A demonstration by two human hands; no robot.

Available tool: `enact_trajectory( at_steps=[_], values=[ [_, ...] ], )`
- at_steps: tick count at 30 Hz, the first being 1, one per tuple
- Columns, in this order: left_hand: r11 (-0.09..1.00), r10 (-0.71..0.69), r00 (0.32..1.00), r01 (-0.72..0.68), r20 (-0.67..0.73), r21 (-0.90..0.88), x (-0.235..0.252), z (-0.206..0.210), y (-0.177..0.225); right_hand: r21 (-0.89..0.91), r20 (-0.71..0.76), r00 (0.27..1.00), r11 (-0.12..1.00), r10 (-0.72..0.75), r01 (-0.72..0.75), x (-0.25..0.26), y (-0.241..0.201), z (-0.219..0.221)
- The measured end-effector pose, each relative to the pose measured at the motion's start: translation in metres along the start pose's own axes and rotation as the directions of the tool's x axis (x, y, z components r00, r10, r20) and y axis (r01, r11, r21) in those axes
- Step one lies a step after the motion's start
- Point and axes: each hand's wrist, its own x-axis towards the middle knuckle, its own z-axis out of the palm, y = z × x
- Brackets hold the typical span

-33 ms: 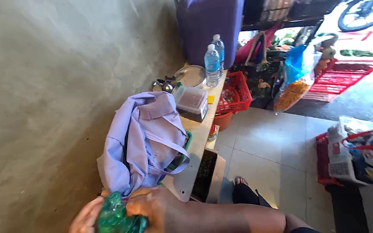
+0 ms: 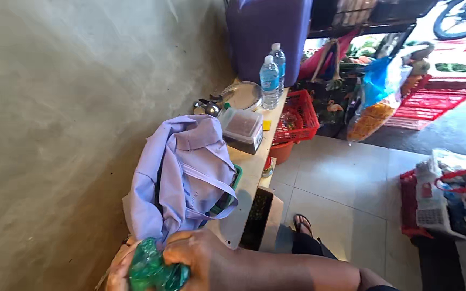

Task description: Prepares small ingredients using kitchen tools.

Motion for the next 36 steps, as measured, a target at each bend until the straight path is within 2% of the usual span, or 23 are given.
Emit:
enact_trajectory(
  at_steps=[3, 6, 9, 12, 14, 16, 18, 21, 23, 26, 30, 32, 34, 36],
  values=[
    [0.943, -0.218, 0.974, 0.192, -0.066, -0.271, -0.002, 0.061, 0.018, -0.097, 0.012, 1.000, 0.995, 0.002, -0.001, 0.002, 0.028, -0.041],
    [0.816, -0.443, 0.885, 0.333, -0.142, -0.473, 0.008, 0.122, 0.031, -0.205, 0.071, 0.996, 0.978, 0.055, -0.039, 0.011, 0.052, -0.089],
    [0.745, -0.570, 0.783, 0.367, -0.247, -0.557, 0.027, 0.180, 0.039, -0.231, 0.099, 0.990, 0.970, 0.103, -0.078, 0.012, 0.069, -0.130],
    [0.749, -0.628, 0.689, 0.408, -0.362, -0.522, 0.053, 0.220, 0.049, -0.205, 0.105, 0.983, 0.971, 0.149, -0.125, 0.010, 0.078, -0.158],
    [0.795, -0.604, 0.654, 0.446, -0.456, -0.412, 0.063, 0.238, 0.054, -0.204, 0.107, 0.982, 0.970, 0.153, -0.129, 0.010, 0.083, -0.169],
    [0.851, -0.525, 0.672, 0.437, -0.523, -0.293, 0.065, 0.250, 0.052, -0.223, 0.123, 0.974, 0.962, 0.191, -0.160, 0.013, 0.088, -0.179],
    [0.906, -0.417, 0.723, 0.381, -0.551, -0.185, 0.065, 0.256, 0.046, -0.238, 0.163, 0.953, 0.948, 0.256, -0.213, 0.019, 0.097, -0.193],
    [0.927, -0.359, 0.759, 0.359, -0.543, -0.111, 0.070, 0.256, 0.044, -0.111, 0.310, 0.898, 0.950, 0.311, -0.291, 0.027, 0.105, -0.214],
    [0.905, -0.407, 0.740, 0.406, -0.535, -0.127, 0.073, 0.255, 0.043, 0.022, 0.437, 0.832, 0.921, 0.340, -0.388, 0.035, 0.110, -0.222],
    [0.849, -0.503, 0.654, 0.494, -0.565, -0.185, 0.071, 0.254, 0.040, 0.111, 0.528, 0.776, 0.879, 0.344, -0.464, 0.038, 0.115, -0.220],
    [0.744, -0.658, 0.516, 0.559, -0.549, -0.366, 0.065, 0.254, 0.038, 0.129, 0.584, 0.777, 0.919, 0.233, -0.373, 0.034, 0.122, -0.217],
    [0.636, -0.771, 0.446, 0.574, -0.455, -0.516, 0.062, 0.255, 0.037, 0.095, 0.572, 0.795, 0.946, 0.201, -0.308, 0.032, 0.127, -0.217],
    [0.478, -0.873, 0.401, 0.593, -0.278, -0.648, 0.054, 0.251, 0.033, 0.011, 0.594, 0.750, 0.930, 0.290, -0.368, 0.032, 0.129, -0.219],
    [0.352, -0.900, 0.425, 0.586, -0.093, -0.730, 0.041, 0.243, 0.026, -0.034, 0.563, 0.740, 0.905, 0.368, -0.424, 0.029, 0.135, -0.219]
  ],
)
